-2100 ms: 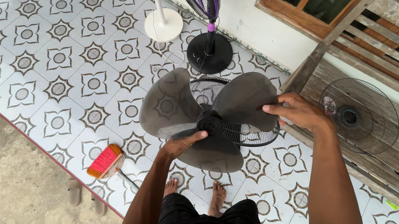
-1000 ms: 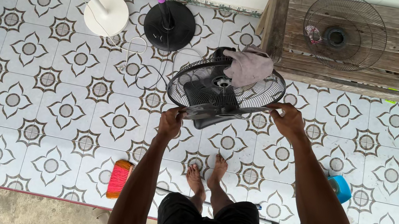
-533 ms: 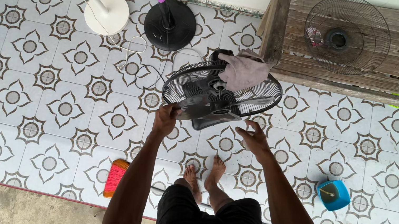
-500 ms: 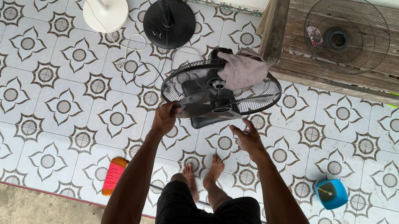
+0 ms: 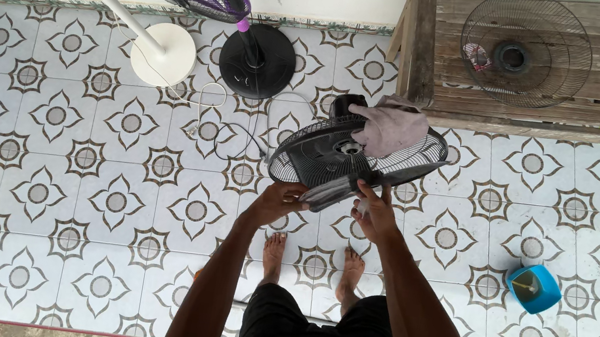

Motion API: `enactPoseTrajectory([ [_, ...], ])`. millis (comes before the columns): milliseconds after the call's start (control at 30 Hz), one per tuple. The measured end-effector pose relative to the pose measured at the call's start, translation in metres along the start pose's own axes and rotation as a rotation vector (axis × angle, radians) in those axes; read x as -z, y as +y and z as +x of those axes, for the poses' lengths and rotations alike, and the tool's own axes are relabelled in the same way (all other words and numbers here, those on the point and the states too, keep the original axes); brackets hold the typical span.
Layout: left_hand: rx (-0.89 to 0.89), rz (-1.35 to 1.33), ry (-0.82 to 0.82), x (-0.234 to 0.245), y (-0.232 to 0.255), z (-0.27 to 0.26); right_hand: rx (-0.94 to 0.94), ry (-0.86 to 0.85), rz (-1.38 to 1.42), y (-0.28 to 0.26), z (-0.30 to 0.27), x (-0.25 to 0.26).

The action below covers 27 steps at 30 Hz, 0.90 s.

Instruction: The person assembles a standing fan by attaching the front grille, securing the fan blades, and wiping the blades with a cloth. The person then attaches the rear grille and adjusts the fan head.

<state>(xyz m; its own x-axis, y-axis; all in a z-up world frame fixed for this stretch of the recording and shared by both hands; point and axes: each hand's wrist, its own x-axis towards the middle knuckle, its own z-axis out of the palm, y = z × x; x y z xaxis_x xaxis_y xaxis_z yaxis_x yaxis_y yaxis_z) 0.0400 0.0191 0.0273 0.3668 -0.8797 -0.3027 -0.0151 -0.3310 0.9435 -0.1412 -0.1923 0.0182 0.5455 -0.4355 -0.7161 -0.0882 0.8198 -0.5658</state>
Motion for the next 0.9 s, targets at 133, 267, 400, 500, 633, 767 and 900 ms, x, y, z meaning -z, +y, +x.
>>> enactPoseTrajectory([
  [133, 0.107, 0.156, -0.271, 0.041, 0.031, -0.009, 0.07, -0.134, 0.183, 0.016, 0.006, -0.002],
  [267, 0.158, 0.194, -0.284, 0.066, 0.052, -0.005, 0.051, -0.044, 0.182, 0.029, 0.004, -0.008],
  [400, 0.107, 0.17, -0.267, 0.071, 0.065, 0.014, 0.106, -0.016, 0.165, 0.04, -0.007, -0.019],
  [500, 0.032, -0.057, -0.254, 0.061, 0.076, 0.021, 0.095, 0.1, 0.147, 0.043, -0.011, -0.029],
  [633, -0.107, 0.139, -0.052, 0.041, 0.1, 0.024, 0.12, 0.2, 0.188, 0.047, -0.015, -0.033],
  [767, -0.512, 0.431, 0.366, 0.035, 0.128, 0.021, 0.191, 0.188, 0.146, 0.055, -0.015, -0.026],
  [900, -0.791, 0.623, 0.53, 0.047, 0.139, 0.03, 0.19, 0.233, 0.103, 0.064, -0.008, -0.019],
])
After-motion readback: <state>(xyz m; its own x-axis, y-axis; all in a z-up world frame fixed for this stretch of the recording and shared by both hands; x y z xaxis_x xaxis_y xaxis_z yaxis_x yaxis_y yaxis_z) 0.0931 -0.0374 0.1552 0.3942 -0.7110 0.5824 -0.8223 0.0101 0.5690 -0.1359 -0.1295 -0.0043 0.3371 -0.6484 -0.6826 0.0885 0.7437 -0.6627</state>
